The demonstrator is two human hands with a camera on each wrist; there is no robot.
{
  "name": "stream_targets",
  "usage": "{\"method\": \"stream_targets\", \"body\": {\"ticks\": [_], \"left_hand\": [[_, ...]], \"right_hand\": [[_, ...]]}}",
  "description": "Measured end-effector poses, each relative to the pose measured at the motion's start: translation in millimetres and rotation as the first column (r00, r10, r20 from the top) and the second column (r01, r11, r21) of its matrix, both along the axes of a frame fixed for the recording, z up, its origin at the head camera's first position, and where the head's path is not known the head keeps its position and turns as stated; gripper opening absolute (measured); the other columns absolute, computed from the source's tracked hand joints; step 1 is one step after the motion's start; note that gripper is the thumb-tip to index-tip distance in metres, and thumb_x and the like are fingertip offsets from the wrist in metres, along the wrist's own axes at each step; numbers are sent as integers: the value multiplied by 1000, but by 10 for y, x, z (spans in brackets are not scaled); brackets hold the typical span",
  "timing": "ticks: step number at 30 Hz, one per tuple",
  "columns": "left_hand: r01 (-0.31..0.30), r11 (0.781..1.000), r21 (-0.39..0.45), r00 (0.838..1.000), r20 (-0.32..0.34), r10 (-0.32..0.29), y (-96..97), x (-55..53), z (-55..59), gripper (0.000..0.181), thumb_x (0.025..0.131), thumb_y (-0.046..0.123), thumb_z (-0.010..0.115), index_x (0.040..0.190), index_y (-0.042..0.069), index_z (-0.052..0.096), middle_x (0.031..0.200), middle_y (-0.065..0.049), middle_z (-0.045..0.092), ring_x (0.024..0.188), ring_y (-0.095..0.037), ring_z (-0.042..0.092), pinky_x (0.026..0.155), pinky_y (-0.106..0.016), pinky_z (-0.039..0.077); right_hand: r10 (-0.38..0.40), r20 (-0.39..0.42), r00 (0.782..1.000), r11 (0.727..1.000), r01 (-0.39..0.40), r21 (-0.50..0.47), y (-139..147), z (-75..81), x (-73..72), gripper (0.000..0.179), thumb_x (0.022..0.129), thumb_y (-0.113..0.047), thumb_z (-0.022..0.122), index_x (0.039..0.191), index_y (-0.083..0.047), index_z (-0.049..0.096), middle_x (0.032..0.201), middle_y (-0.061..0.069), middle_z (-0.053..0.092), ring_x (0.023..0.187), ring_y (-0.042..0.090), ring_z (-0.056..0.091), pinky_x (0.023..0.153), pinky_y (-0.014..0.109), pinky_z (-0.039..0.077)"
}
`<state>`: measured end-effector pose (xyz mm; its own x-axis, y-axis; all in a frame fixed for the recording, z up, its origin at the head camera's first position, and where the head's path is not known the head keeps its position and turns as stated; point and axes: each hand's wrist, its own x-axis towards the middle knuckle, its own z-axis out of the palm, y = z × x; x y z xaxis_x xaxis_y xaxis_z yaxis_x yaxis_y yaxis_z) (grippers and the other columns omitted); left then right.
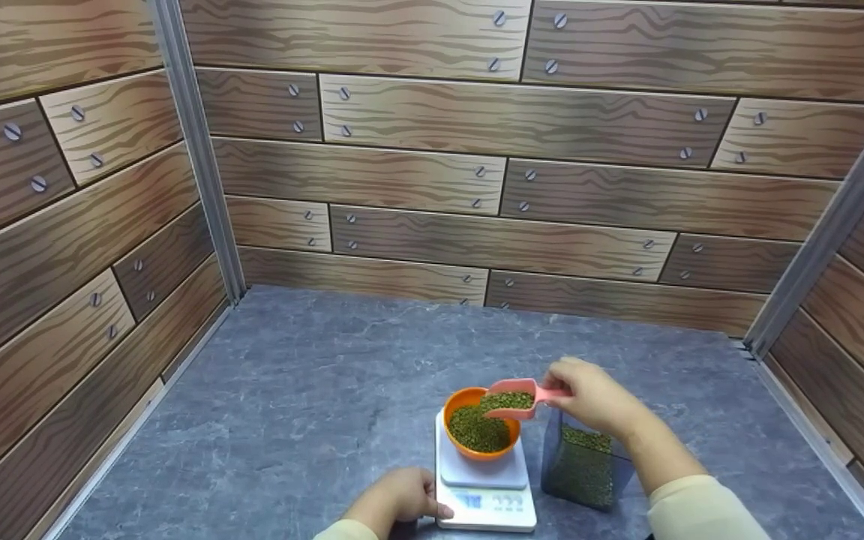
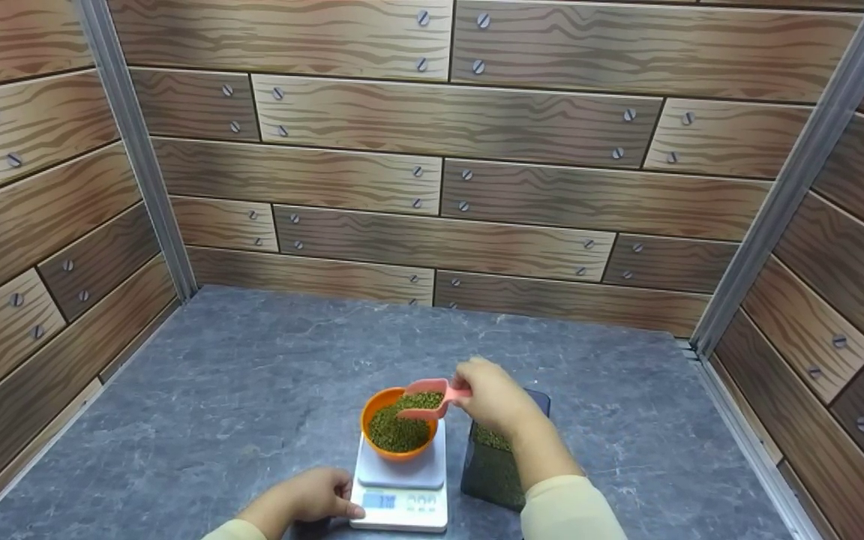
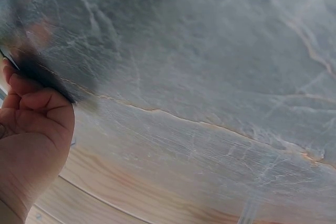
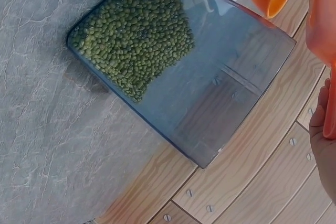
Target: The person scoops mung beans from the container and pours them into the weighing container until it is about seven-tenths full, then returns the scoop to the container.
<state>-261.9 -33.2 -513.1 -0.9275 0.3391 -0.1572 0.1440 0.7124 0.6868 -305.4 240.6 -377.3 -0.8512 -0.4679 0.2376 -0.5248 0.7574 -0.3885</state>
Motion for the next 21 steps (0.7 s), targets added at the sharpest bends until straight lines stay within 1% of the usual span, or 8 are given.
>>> {"method": "stream_targets", "body": {"ticks": [7, 13, 17, 21], "left_hand": [[-6, 1000, 17, 1000, 10, 6, -6, -3, -3, 38, 68, 31, 79, 60, 13, 47, 55, 4, 44, 54, -13, 42, 51, -29, 33], [-10, 1000, 18, 999, 34, 9, -12, -17, -9, 37, 68, 32, 78, 61, 13, 47, 56, 3, 46, 55, -14, 43, 52, -30, 34], [-2, 1000, 9, 1000, 22, 2, -12, -16, -6, 37, 68, 33, 78, 61, 13, 48, 56, 3, 46, 56, -15, 43, 53, -31, 35], [6, 1000, -7, 1000, 12, -6, -8, -14, -3, 38, 68, 34, 78, 61, 13, 47, 56, 4, 45, 56, -14, 43, 53, -31, 35]], "right_hand": [[11, -3, 1000, 1000, -11, 14, -5, 0, -7, 11, 76, -9, 70, 78, -13, 59, 74, -6, 48, 69, 9, 46, 61, 24, 43], [16, -29, 999, 999, -14, 45, -17, 4, -2, 12, 75, -10, 70, 78, -14, 59, 75, -6, 49, 70, 9, 47, 62, 25, 44], [13, -30, 999, 998, -11, 63, -32, 9, 0, 13, 75, -12, 71, 78, -14, 58, 75, -6, 49, 69, 9, 47, 63, 26, 44], [17, -40, 999, 997, -14, 75, -43, 16, -1, 14, 75, -11, 71, 77, -14, 58, 75, -6, 48, 69, 9, 46, 62, 26, 43]]}}
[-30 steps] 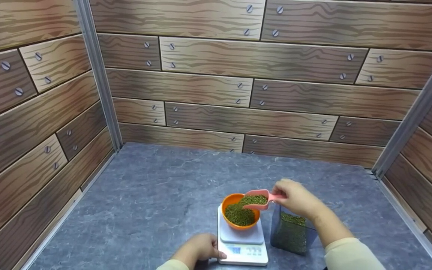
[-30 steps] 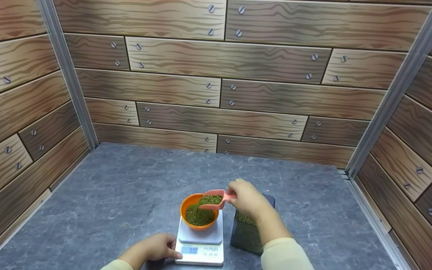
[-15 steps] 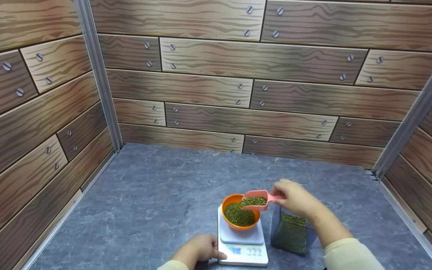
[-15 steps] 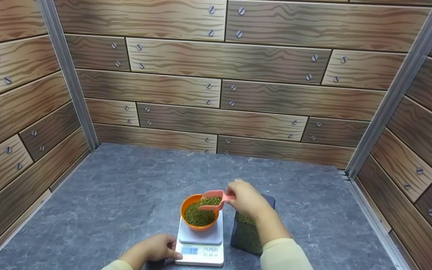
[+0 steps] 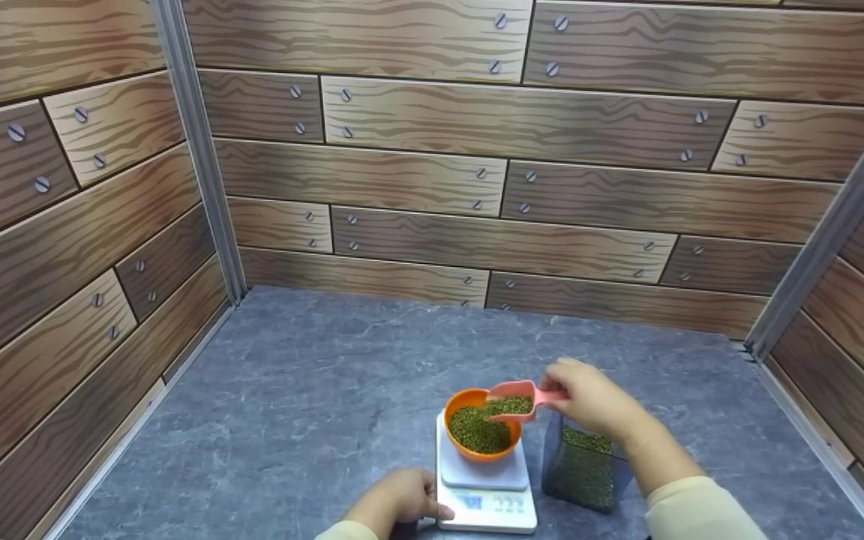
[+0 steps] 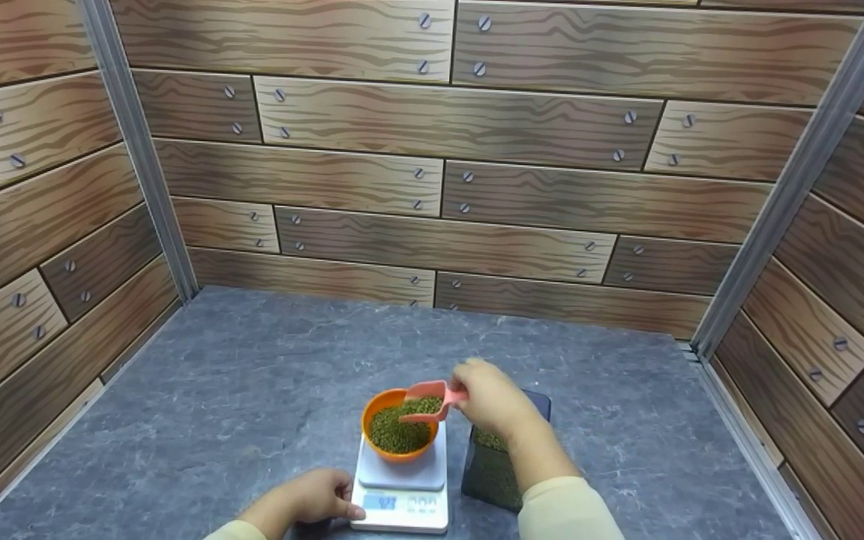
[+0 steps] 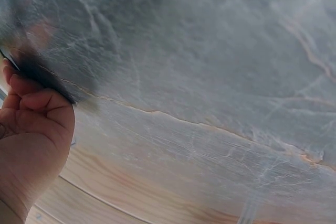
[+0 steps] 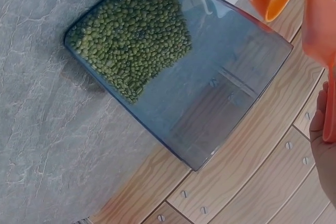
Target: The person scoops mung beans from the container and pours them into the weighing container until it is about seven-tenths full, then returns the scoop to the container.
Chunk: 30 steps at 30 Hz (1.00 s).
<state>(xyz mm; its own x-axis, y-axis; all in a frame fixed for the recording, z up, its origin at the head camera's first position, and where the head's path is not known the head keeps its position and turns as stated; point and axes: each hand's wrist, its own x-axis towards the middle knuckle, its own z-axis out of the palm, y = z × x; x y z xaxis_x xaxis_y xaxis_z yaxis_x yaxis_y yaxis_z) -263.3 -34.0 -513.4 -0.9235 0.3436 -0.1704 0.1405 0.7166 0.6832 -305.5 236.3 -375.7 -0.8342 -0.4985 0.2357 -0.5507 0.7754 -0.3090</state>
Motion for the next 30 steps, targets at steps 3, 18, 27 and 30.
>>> {"method": "stream_targets", "body": {"ticks": [3, 18, 27, 30], "left_hand": [[11, 1000, -13, 1000, -8, -11, 5, -1, 2, 37, 69, 33, 78, 61, 13, 47, 56, 4, 45, 55, -14, 42, 53, -30, 35], [4, 1000, 3, 1000, -8, -4, 8, -6, -11, 36, 69, 32, 78, 62, 13, 48, 56, 3, 46, 55, -15, 43, 53, -31, 36], [-4, 1000, -10, 1000, 3, 4, 18, -14, -19, 37, 68, 32, 78, 62, 12, 48, 57, 2, 47, 56, -15, 44, 54, -32, 37], [-4, 1000, -27, 1000, 16, 4, 27, -20, -3, 37, 68, 32, 78, 61, 12, 48, 56, 2, 47, 56, -15, 43, 54, -31, 36]], "right_hand": [[14, -35, 999, 1000, -14, 15, 9, -13, -5, 14, 74, -9, 70, 76, -14, 57, 74, -7, 47, 69, 8, 45, 61, 26, 42], [-19, -11, 1000, 999, 20, 30, 60, -1, 2, 15, 74, -6, 70, 77, -14, 58, 75, -6, 49, 72, 11, 49, 65, 31, 45], [-4, -65, 998, 997, 9, 72, 83, 41, 23, 16, 73, -7, 72, 75, -12, 56, 73, -5, 48, 67, 9, 46, 61, 29, 43], [6, -105, 994, 996, 4, 93, 89, 50, 25, 17, 73, -5, 71, 74, -12, 56, 72, -6, 46, 67, 10, 45, 61, 30, 43]]}}
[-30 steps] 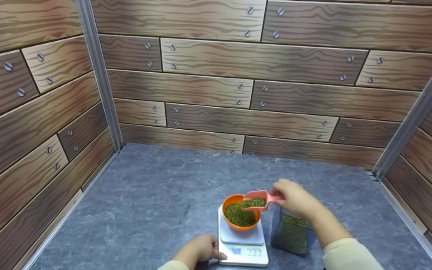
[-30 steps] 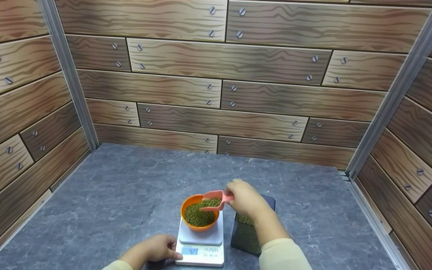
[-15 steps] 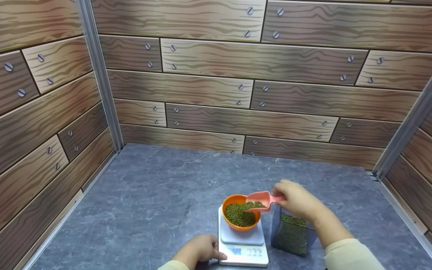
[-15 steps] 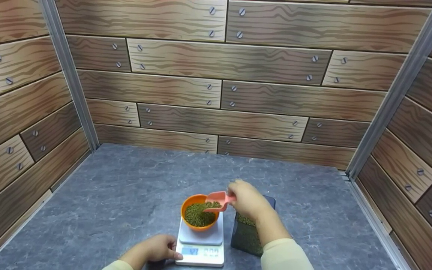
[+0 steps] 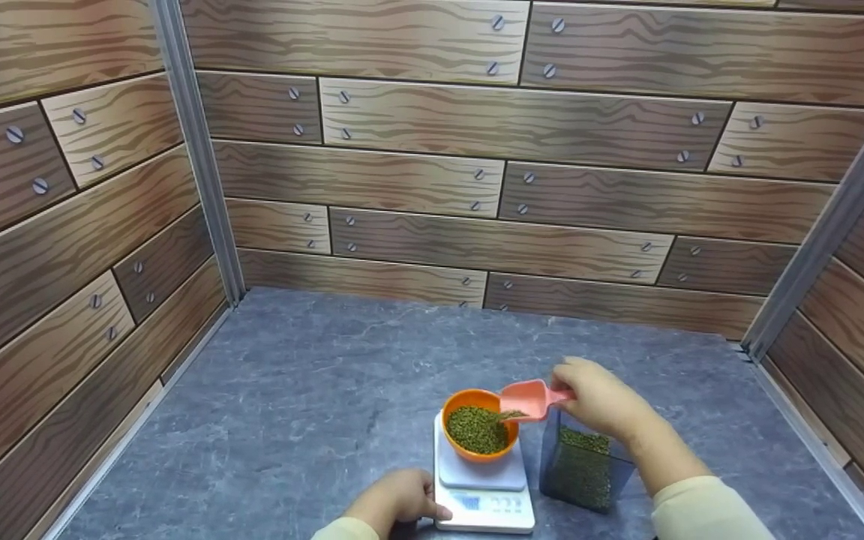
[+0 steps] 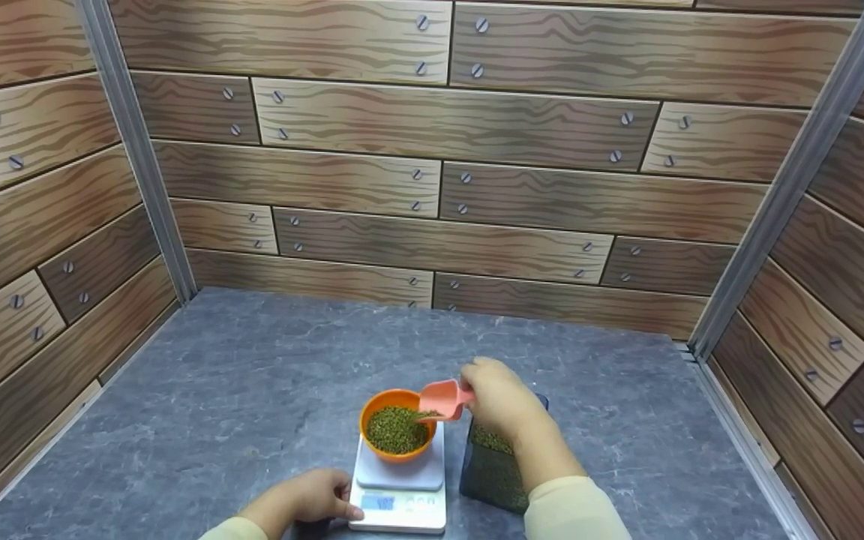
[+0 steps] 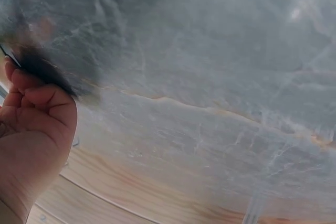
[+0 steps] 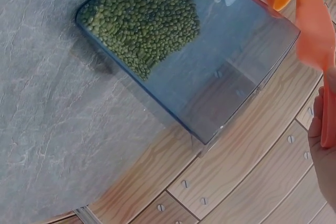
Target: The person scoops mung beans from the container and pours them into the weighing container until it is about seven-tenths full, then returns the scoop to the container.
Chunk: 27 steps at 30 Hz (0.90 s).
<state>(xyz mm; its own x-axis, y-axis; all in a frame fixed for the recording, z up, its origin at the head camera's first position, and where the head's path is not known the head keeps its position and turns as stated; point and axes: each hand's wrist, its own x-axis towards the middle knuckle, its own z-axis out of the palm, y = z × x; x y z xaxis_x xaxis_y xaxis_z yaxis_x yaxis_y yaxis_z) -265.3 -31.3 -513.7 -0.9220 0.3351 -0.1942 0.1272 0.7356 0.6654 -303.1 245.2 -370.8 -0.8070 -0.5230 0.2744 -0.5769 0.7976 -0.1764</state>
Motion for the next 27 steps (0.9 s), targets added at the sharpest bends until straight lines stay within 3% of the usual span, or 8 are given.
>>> {"method": "stream_targets", "body": {"ticks": [6, 12, 16, 23, 27], "left_hand": [[-2, 1000, -30, 1000, 6, 3, 9, -8, 50, 38, 66, 31, 80, 58, 12, 48, 53, 4, 44, 53, -14, 40, 53, -30, 34], [0, 997, -71, 1000, -1, 0, 24, -17, 95, 38, 65, 33, 81, 57, 12, 50, 53, 4, 47, 52, -13, 42, 53, -30, 36], [1, 998, -64, 1000, -2, -1, 16, -8, 99, 37, 65, 32, 81, 57, 12, 51, 51, 3, 48, 50, -13, 42, 51, -30, 36], [4, 1000, -14, 1000, -3, -4, 5, 13, 70, 37, 66, 31, 80, 57, 12, 49, 50, 3, 48, 48, -13, 43, 48, -29, 36], [1, 1000, -7, 1000, 18, -1, 1, 11, 52, 36, 67, 30, 79, 59, 12, 49, 52, 3, 49, 51, -14, 44, 50, -30, 36]], "right_hand": [[20, -91, 996, 998, -14, 68, -2, 14, -5, 19, 71, -3, 71, 73, -13, 56, 73, -6, 46, 70, 13, 48, 64, 33, 44], [15, -113, 993, 995, -3, 101, 4, 38, 11, 19, 71, -4, 72, 74, -14, 56, 74, -7, 46, 71, 13, 48, 66, 33, 46], [6, -106, 994, 998, 1, 70, 48, 85, 22, 18, 71, -4, 71, 74, -14, 56, 74, -7, 47, 71, 12, 48, 66, 33, 45], [32, -171, 985, 999, -32, 5, 309, 202, 30, 18, 69, -3, 73, 73, -12, 58, 71, -5, 48, 66, 10, 46, 62, 31, 43], [2, -189, 982, 1000, -4, -10, 501, 261, 60, 20, 66, 1, 72, 72, -12, 58, 70, -7, 47, 64, 8, 45, 60, 30, 43]]}}
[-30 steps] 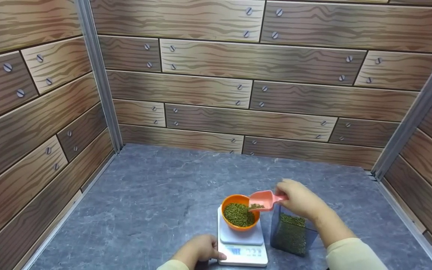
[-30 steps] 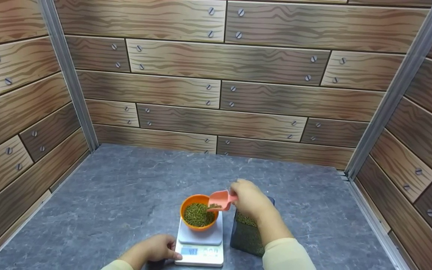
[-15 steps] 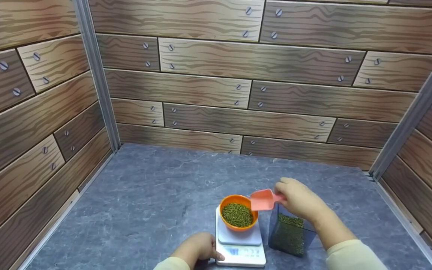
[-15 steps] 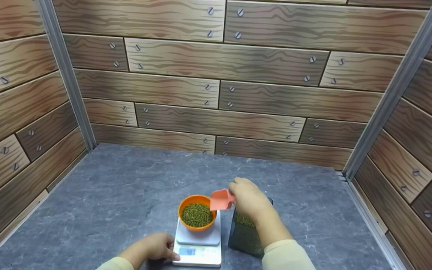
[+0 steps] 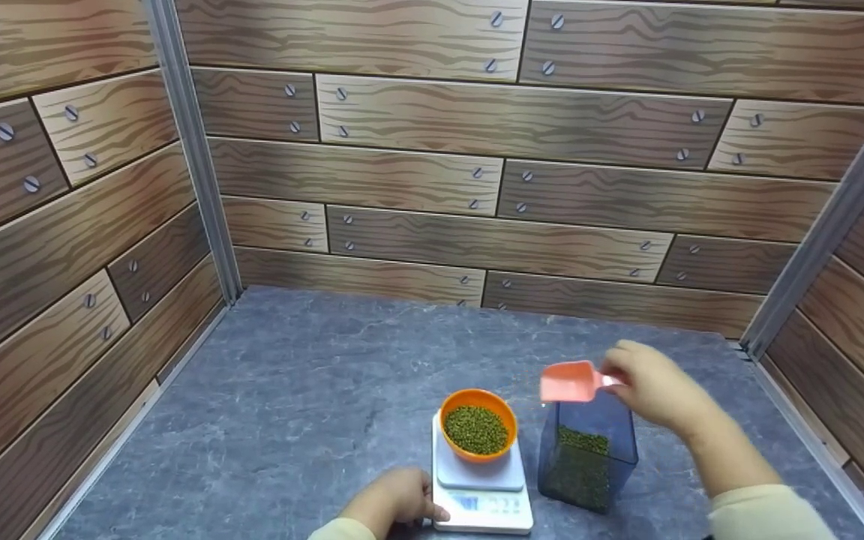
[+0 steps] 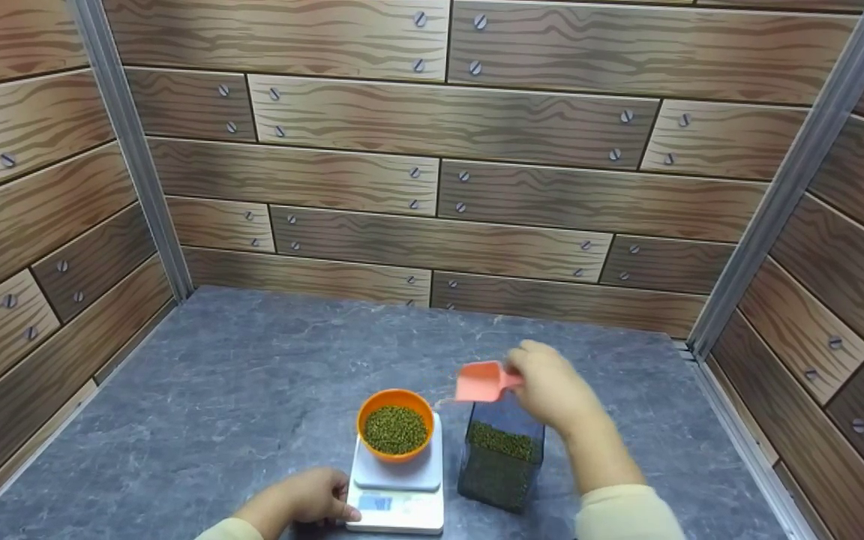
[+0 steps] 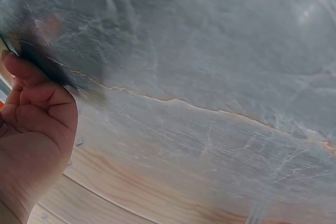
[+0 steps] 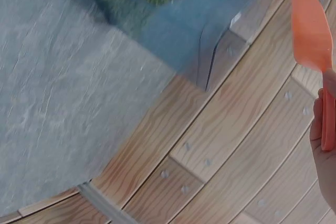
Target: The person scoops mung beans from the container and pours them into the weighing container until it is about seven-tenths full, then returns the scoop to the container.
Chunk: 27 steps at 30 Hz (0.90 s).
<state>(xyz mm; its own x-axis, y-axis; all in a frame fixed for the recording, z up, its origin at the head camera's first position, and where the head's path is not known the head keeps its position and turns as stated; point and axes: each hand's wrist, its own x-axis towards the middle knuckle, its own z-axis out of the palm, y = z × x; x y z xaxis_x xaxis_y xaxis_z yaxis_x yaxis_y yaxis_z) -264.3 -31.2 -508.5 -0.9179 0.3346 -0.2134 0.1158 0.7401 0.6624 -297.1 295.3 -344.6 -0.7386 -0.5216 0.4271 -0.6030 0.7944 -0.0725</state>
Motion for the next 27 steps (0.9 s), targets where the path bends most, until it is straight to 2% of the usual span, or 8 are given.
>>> {"method": "stream_targets", "body": {"ticks": [4, 9, 14, 18, 21, 25, 27], "left_hand": [[-2, 1000, 7, 1000, 10, 2, -10, -6, -15, 35, 68, 30, 78, 61, 12, 50, 54, 2, 50, 52, -15, 45, 51, -31, 37], [9, 1000, 1, 1000, -7, -9, -7, -3, -20, 35, 69, 30, 78, 63, 11, 50, 54, 2, 50, 53, -14, 45, 52, -31, 37], [23, 1000, -1, 999, -27, -23, -3, 0, -20, 35, 69, 31, 78, 63, 11, 50, 54, 2, 49, 52, -14, 44, 51, -30, 37], [27, 1000, -1, 999, -40, -27, -6, 5, -24, 34, 69, 31, 78, 63, 11, 51, 54, 2, 49, 52, -14, 44, 52, -30, 37], [29, 1000, -9, 999, -46, -29, -8, 5, -24, 34, 69, 32, 78, 63, 12, 51, 54, 3, 49, 52, -14, 44, 53, -30, 37], [28, 1000, -8, 999, -41, -29, -13, -1, -20, 33, 69, 33, 78, 64, 12, 52, 55, 3, 49, 53, -14, 45, 54, -31, 38], [27, 1000, -4, 999, -36, -28, -14, -5, -17, 34, 68, 33, 78, 64, 12, 52, 55, 3, 49, 54, -14, 44, 54, -30, 38]], "right_hand": [[-24, 6, 1000, 1000, 24, 12, 146, 35, 18, 20, 66, 1, 73, 71, -13, 58, 69, -8, 45, 62, 7, 42, 57, 29, 40], [-63, 63, 996, 997, 61, 39, 270, -10, 25, 19, 69, -2, 73, 70, -13, 57, 69, -6, 46, 62, 8, 42, 56, 28, 40], [-89, 102, 991, 993, 81, 80, 306, -146, -3, 21, 66, 2, 70, 68, -14, 55, 69, -6, 45, 63, 9, 44, 56, 29, 41], [-96, 84, 992, 984, 82, 159, 265, -308, -41, 24, 63, 4, 70, 67, -13, 54, 68, -6, 45, 63, 13, 46, 57, 32, 43], [-104, 31, 994, 961, 93, 261, 214, -439, -60, 22, 64, 5, 70, 68, -11, 55, 70, -1, 50, 66, 18, 51, 61, 36, 46], [-108, -30, 994, 906, 111, 408, 128, -582, -79, 19, 63, 9, 69, 73, -6, 61, 77, 8, 57, 74, 27, 56, 69, 41, 48], [-96, -55, 994, 884, 111, 454, 84, -638, -95, 20, 63, 9, 69, 76, -5, 63, 77, 9, 57, 74, 27, 55, 70, 41, 48]]}}
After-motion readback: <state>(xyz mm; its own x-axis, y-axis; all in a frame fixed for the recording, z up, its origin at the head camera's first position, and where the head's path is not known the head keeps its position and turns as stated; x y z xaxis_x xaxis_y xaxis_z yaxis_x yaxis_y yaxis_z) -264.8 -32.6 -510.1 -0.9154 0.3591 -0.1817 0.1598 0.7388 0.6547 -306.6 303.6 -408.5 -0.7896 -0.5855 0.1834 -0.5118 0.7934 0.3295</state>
